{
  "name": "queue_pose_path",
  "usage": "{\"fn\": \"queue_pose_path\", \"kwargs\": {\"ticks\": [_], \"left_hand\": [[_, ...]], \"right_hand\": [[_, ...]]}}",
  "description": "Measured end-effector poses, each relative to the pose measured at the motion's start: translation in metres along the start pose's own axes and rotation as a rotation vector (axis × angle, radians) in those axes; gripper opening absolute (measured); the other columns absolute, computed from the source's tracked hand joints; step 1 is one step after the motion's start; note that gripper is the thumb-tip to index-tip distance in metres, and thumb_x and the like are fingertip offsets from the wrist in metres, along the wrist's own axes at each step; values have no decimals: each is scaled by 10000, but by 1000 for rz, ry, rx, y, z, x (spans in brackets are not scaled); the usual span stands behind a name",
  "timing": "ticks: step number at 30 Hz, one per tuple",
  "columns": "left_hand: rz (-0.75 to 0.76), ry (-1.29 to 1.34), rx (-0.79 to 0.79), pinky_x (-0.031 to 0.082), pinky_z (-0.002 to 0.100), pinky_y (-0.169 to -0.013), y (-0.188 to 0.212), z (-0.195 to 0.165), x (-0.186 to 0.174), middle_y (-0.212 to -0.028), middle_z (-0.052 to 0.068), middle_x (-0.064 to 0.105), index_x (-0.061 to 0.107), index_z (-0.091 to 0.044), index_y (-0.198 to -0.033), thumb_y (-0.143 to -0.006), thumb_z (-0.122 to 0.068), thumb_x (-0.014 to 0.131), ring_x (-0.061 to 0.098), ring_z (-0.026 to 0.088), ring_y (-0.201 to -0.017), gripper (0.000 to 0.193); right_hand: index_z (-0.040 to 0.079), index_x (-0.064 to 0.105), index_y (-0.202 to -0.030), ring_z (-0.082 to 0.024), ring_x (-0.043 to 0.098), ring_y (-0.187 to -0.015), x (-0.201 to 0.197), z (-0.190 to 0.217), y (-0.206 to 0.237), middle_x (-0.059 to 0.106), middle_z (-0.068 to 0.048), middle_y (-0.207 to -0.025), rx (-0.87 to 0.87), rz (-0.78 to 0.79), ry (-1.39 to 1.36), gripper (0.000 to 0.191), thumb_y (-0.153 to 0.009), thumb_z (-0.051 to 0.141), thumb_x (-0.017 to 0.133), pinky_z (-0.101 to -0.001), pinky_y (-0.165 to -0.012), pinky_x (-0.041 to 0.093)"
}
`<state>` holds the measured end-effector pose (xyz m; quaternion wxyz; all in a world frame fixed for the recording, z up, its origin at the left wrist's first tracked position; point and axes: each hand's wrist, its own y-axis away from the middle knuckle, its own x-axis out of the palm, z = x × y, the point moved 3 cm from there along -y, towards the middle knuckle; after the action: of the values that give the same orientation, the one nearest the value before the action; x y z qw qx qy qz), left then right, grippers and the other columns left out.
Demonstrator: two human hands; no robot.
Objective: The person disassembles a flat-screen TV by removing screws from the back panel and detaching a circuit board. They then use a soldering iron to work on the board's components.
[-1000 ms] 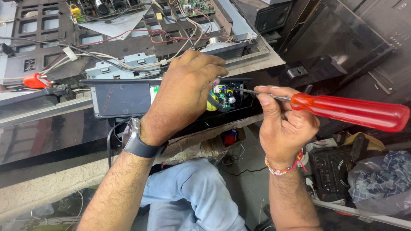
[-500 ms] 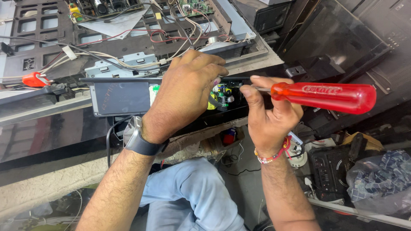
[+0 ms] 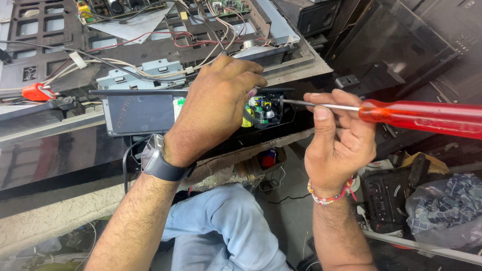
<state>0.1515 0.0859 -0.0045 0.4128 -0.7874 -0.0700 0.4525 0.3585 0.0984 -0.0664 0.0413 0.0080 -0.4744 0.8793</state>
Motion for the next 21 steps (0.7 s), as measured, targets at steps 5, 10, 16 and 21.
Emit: {"fn": "queue_pose_path", "kwargs": {"ticks": [5, 10, 16, 21], "left_hand": [[135, -70, 59, 464, 473, -920, -10, -5, 7, -1251, 100, 676, 775, -94, -1007, -835, -52, 681, 584, 340, -1165, 200], [265, -228, 120, 528, 461, -846, -24, -11, 22, -1202, 103, 677, 759, -84, -999, -757, -15, 654, 628, 327, -1104, 273], [313, -246, 8, 553, 500, -636, -33, -12, 32, -886, 135, 725, 705, -81, -899, -822, -85, 666, 706, 369, -819, 86], [333, -338, 6, 549, 501, -589, -34, -16, 40, -776, 157, 709, 659, -62, -905, -835, -70, 633, 703, 392, -734, 76]], "right_hand": [[-56, 436, -1328, -237, 744, -1044, -10, -11, -1, 700, -216, -1159, 28, -74, -60, 240, -1189, 4, 622, -302, -920, 653], [9, 358, -1319, -235, 755, -969, -17, -33, -1, 690, -194, -1111, 177, -193, -170, 282, -1166, 41, 593, -303, -836, 675], [34, 324, -1335, -249, 749, -947, -13, -52, 5, 680, -207, -1091, 281, -258, -224, 348, -1131, 34, 606, -327, -819, 676], [40, 318, -1304, -267, 762, -942, -5, -63, 6, 673, -198, -1084, 362, -295, -319, 353, -1098, 65, 604, -341, -808, 675]]}}
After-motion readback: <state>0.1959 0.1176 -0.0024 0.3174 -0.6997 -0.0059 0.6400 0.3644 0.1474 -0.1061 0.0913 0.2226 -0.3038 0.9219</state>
